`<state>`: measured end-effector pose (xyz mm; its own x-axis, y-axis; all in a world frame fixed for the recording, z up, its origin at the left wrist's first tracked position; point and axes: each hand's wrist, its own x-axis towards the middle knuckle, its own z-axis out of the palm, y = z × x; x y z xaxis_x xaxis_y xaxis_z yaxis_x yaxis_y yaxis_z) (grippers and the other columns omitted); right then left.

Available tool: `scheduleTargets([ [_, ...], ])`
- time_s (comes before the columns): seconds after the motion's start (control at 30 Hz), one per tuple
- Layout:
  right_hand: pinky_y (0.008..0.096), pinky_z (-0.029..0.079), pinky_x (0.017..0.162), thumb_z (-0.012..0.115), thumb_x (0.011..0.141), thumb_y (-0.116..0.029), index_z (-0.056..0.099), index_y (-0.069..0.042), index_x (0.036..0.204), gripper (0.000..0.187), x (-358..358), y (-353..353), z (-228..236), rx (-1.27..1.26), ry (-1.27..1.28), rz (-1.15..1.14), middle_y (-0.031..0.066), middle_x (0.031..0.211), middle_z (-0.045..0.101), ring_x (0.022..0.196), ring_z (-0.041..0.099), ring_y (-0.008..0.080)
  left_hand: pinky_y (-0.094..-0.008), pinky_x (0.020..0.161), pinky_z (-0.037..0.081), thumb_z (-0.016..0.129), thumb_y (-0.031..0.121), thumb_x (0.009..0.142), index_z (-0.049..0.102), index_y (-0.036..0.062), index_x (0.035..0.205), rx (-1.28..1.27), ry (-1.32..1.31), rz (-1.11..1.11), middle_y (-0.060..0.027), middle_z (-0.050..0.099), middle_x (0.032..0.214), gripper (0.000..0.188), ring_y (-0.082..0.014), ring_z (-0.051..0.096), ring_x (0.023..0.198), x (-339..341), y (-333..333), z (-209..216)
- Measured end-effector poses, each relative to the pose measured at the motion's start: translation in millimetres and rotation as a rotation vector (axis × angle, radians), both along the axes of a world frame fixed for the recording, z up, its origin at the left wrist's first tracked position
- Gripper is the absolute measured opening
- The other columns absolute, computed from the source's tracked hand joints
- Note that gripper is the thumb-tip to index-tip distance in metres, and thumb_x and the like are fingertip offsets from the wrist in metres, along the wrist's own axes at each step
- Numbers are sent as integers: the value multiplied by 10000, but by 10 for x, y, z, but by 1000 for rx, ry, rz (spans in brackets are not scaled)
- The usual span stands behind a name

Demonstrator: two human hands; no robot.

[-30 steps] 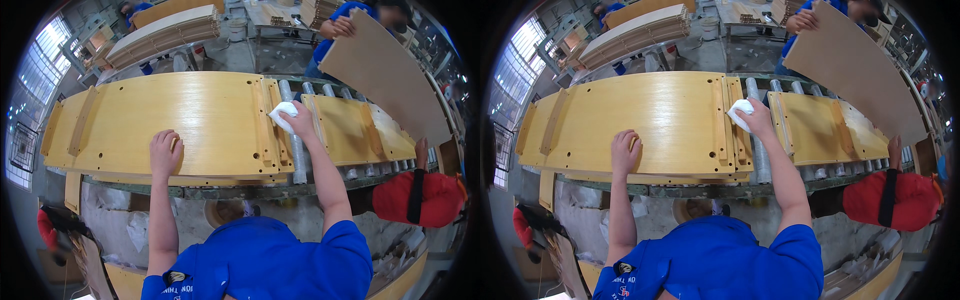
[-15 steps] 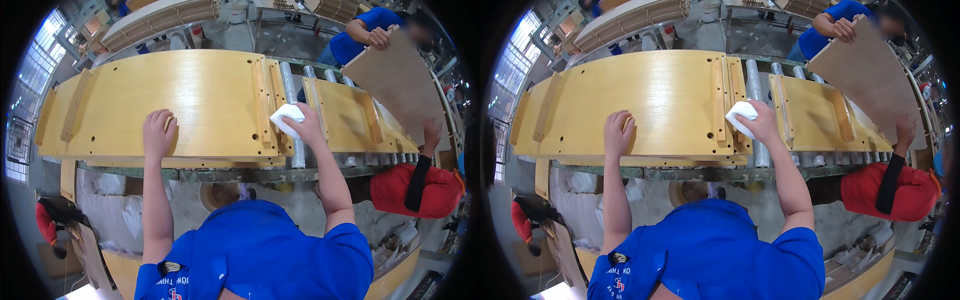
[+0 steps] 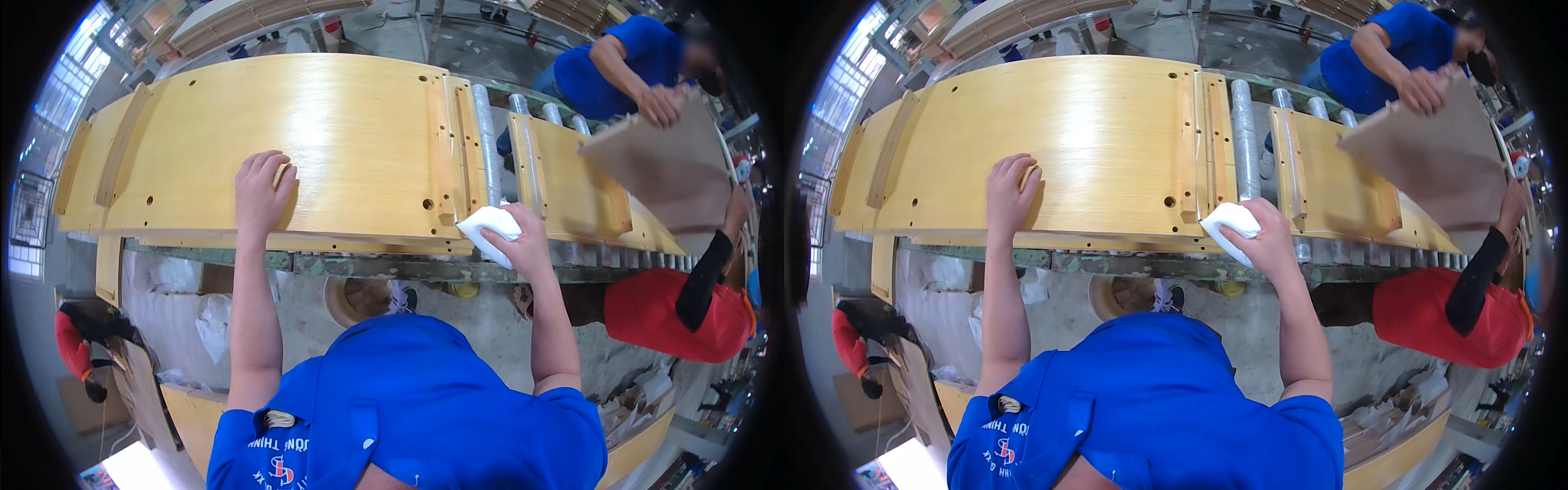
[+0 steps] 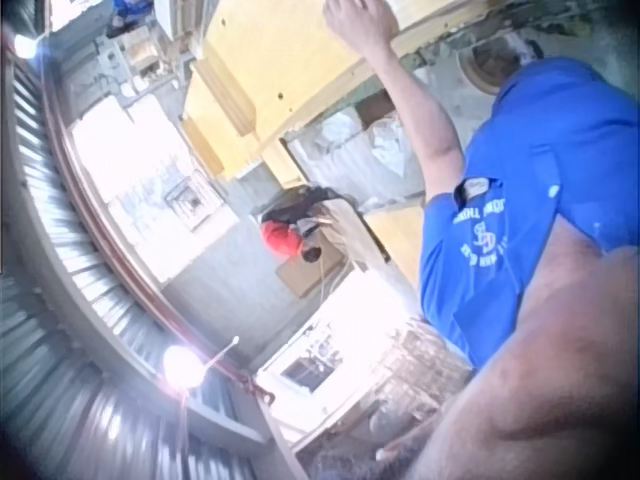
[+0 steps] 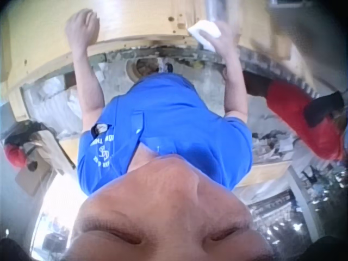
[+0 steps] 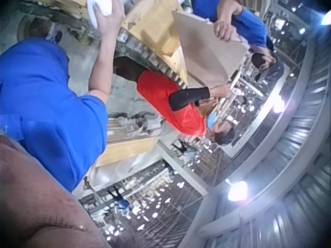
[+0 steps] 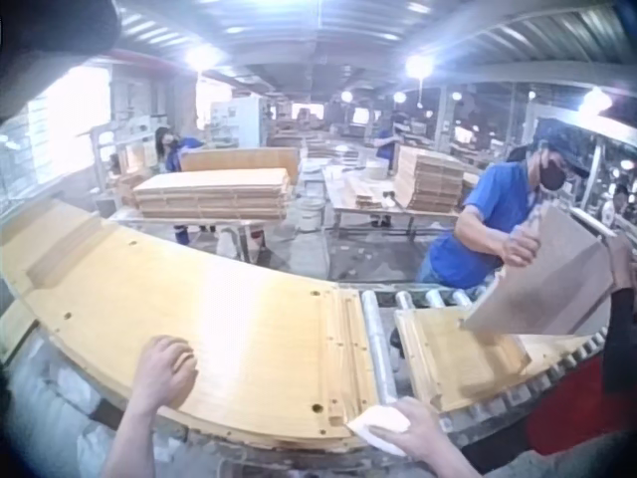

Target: The person wipes the surface of large yellow wooden panels with a white cloth. They move along a roller conveyor, handling multiple panels one at a time, wiping edges and faces, then placing them back on the conveyor or stacking them.

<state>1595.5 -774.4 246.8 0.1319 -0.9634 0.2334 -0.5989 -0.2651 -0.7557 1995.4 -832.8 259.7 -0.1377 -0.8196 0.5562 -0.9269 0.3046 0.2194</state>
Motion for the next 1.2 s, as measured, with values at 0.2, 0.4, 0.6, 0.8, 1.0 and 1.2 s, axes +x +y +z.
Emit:
scheduleTargets([
  [0.2, 326, 464, 683, 744, 678, -161, 612, 18, 925, 333, 202, 74, 75, -23, 151, -1, 109, 827, 596, 762, 598, 233, -377, 841, 460, 638, 84, 754, 619, 39, 883, -106, 242, -84, -121, 623, 990, 138, -289, 566, 960, 176, 127, -42],
  [0.4, 306, 520, 631, 600, 815, -226, 398, -51, 1290, 546, 647, 406, -204, 348, -1340, -155, 100, 997, 579, 798, 596, 213, -353, 666, 481, 630, 40, 722, 602, 65, 836, -182, 311, -280, -79, 623, 826, 120, -260, 601, 761, 483, 1123, -419],
  [0.6, 298, 485, 505, 560, 859, -409, 167, -191, 1433, 729, 1992, 683, -150, 750, -1983, 607, 119, 1403, 281, 1076, 469, 312, -379, 651, 465, 614, 120, 769, 618, 88, 859, 196, 351, -1, -91, 594, 768, 96, -289, 572, 759, 1450, 2765, -1171],
  [0.8, 281, 484, 476, 561, 865, -350, 360, -127, 1333, 557, 3282, 501, -142, 868, -2022, 882, 202, 1433, 228, 1095, 471, 339, -374, 659, 473, 610, 133, 787, 634, 59, 832, 442, 420, 268, -117, 612, 758, 90, -295, 587, 738, 2369, 4259, -1486],
  [1.0, 248, 415, 403, 575, 864, -306, 446, -73, 1205, 433, 4407, -19, 675, 689, -1608, 786, 145, 1114, 549, 860, 588, 236, -303, 615, 491, 601, 123, 817, 632, 22, 865, 354, 818, 726, -117, 642, 782, 116, -221, 631, 692, 2927, 5159, -1559],
  [1.2, 256, 408, 400, 682, 783, -228, 532, -75, 1037, 332, 5280, -870, 1181, 304, -1215, 463, 75, 908, 612, 690, 600, 135, -309, 615, 494, 601, 129, 820, 634, 29, 878, 418, 767, 600, -128, 643, 785, 121, -224, 634, 685, 3301, 4744, -1652],
])
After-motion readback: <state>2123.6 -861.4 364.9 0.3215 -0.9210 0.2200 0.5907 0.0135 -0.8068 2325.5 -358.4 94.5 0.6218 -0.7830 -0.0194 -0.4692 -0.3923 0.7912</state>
